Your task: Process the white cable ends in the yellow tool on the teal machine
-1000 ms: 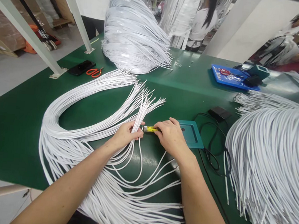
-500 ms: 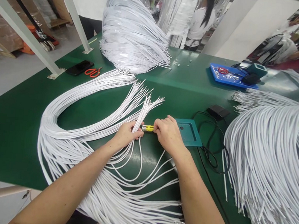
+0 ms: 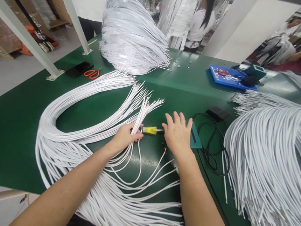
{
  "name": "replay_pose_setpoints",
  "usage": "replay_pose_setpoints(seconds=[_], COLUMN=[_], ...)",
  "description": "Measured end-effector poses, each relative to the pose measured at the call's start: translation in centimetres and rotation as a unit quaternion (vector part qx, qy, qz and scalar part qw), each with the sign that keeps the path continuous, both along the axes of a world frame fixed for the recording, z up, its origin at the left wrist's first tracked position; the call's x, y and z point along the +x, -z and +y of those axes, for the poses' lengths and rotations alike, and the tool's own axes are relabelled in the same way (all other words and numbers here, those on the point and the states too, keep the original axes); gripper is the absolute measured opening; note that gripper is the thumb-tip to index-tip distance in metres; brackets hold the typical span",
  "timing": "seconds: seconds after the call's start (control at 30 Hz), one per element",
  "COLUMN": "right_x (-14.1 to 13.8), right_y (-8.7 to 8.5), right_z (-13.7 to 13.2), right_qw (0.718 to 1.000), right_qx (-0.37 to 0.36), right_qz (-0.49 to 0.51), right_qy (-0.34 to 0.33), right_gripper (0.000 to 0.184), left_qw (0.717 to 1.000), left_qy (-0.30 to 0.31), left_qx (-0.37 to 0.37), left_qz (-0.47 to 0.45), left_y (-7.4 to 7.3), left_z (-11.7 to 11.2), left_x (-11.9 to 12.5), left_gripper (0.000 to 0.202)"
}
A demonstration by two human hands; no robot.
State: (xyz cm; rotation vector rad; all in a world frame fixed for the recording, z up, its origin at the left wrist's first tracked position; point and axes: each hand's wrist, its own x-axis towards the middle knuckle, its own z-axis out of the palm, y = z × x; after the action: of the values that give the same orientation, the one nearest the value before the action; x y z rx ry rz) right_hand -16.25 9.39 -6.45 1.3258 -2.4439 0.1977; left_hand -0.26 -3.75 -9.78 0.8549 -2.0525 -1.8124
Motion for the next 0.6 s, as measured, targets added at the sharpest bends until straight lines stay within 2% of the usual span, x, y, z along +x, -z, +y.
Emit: replay_pose_setpoints(seconds=[0.13,0.2,0.27,0.33,0.37,0.43,0.5,0.6], right_x=[0.6,1.8,3.6,5.6,6.6,8.2,9.3,10.1], right_y=[-1.1,-2.5,-3.8,-4.6,-4.8,-4.7,-4.3,-3.9], right_z=[-0.4,-0.7,-0.8,-0.8,-0.7,-0.5,-0.4,-0.3], right_qw=[0.999,0.992,0.960,0.902,0.875,0.855,0.862,0.856], right_qx=[-0.017,-0.038,-0.038,0.026,0.074,0.168,0.238,0.287], right_qz=[-0.027,-0.086,-0.191,-0.285,-0.314,-0.329,-0.310,-0.298], right_qy=[-0.018,-0.082,-0.201,-0.324,-0.361,-0.364,-0.325,-0.311], right_gripper=[0.036,0.030,0.023,0.019,0.017,0.015,0.015,0.018], left_qw=[1.000,0.999,0.997,0.993,0.992,0.990,0.988,0.979], left_qy=[-0.016,-0.027,-0.031,-0.029,-0.029,-0.031,-0.037,-0.053], left_qx=[0.015,0.027,0.046,0.067,0.076,0.089,0.106,0.164], left_qz=[0.021,0.034,0.059,0.088,0.099,0.105,0.104,0.111], left_y=[-0.6,-1.1,-1.5,-1.8,-1.9,-2.1,-2.1,-1.9], left_z=[-0.2,-0.2,-0.1,0.0,0.1,0.1,0.1,0.0], left_x=[0.7,1.0,1.2,1.3,1.3,1.2,1.1,1.1], left_gripper=[0.046,0.047,0.046,0.046,0.046,0.049,0.051,0.043])
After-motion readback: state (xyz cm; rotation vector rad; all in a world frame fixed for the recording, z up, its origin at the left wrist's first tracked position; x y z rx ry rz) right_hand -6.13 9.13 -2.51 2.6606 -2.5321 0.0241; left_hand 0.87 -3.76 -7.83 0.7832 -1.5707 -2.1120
